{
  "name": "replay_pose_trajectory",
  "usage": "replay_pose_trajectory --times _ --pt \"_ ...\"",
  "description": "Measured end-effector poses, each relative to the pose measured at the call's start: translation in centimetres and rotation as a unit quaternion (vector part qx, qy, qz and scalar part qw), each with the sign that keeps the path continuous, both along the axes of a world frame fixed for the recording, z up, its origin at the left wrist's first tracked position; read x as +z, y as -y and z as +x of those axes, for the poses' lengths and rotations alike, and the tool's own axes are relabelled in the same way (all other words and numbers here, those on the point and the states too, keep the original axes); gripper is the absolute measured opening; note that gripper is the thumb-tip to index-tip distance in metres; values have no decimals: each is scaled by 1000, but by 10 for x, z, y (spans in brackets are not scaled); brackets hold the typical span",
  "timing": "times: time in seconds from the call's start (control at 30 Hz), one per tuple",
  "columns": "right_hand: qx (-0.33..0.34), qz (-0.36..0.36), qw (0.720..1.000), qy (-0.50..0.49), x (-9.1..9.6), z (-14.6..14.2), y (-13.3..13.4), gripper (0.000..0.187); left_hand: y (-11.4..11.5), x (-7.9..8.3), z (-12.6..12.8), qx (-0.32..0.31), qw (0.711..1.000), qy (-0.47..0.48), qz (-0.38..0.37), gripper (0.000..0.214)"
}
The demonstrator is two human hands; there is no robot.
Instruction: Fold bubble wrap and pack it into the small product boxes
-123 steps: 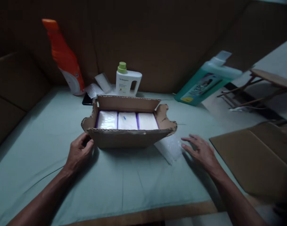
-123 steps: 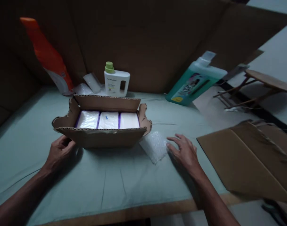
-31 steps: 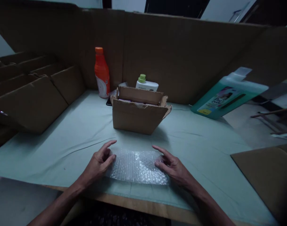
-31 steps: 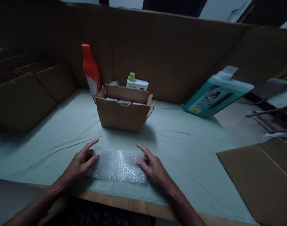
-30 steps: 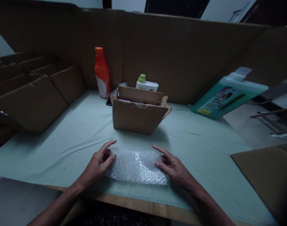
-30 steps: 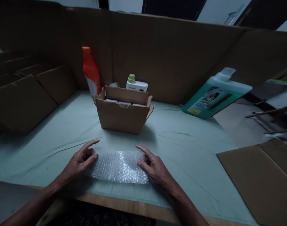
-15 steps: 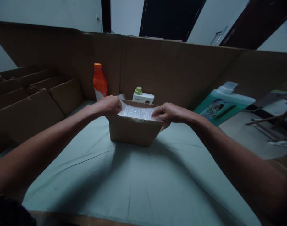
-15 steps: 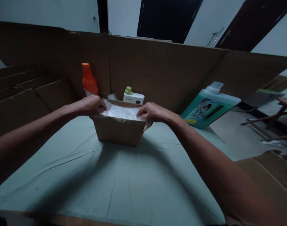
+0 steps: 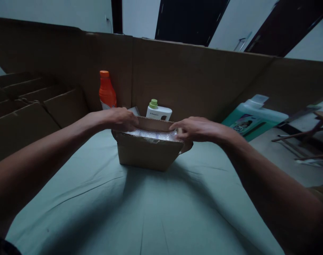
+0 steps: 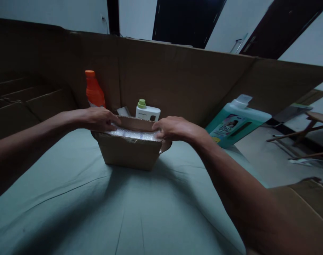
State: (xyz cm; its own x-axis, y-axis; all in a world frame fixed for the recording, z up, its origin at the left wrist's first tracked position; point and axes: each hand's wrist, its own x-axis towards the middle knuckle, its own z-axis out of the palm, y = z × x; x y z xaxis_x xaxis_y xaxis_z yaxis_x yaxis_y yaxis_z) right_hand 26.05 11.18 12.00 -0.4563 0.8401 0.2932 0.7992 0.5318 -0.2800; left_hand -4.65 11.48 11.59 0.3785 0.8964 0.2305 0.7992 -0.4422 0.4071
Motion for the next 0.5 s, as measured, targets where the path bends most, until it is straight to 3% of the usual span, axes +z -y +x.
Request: replay_pose_trajectory --times 0.07,0.13,0.23,0.3,0.37,0.43,0.5 --pt "-27 3 1000 -5 0 32 21 22 33 -7 -24 19 994 44 97 35" --pt "-89 25 992 -88 -19 59 42 31 66 -32 -47 84 973 142 162 47" --pt "-112 -38 973 -201 -78 61 61 49 95 -89 -67 140 963 228 20 79" --pt "-86 -92 961 -245 -116 34 63 63 94 -122 -64 138 947 286 -39 97" --pt "-96 -112 948 -282 -138 -1 59 64 80 -140 -49 111 926 353 -73 105" --pt "-121 -116 937 -308 -143 -25 53 58 63 -143 -24 64 896 427 -102 104" --pt "-132 -122 931 -316 -136 -26 52 53 51 -138 5 15 867 483 -121 102"
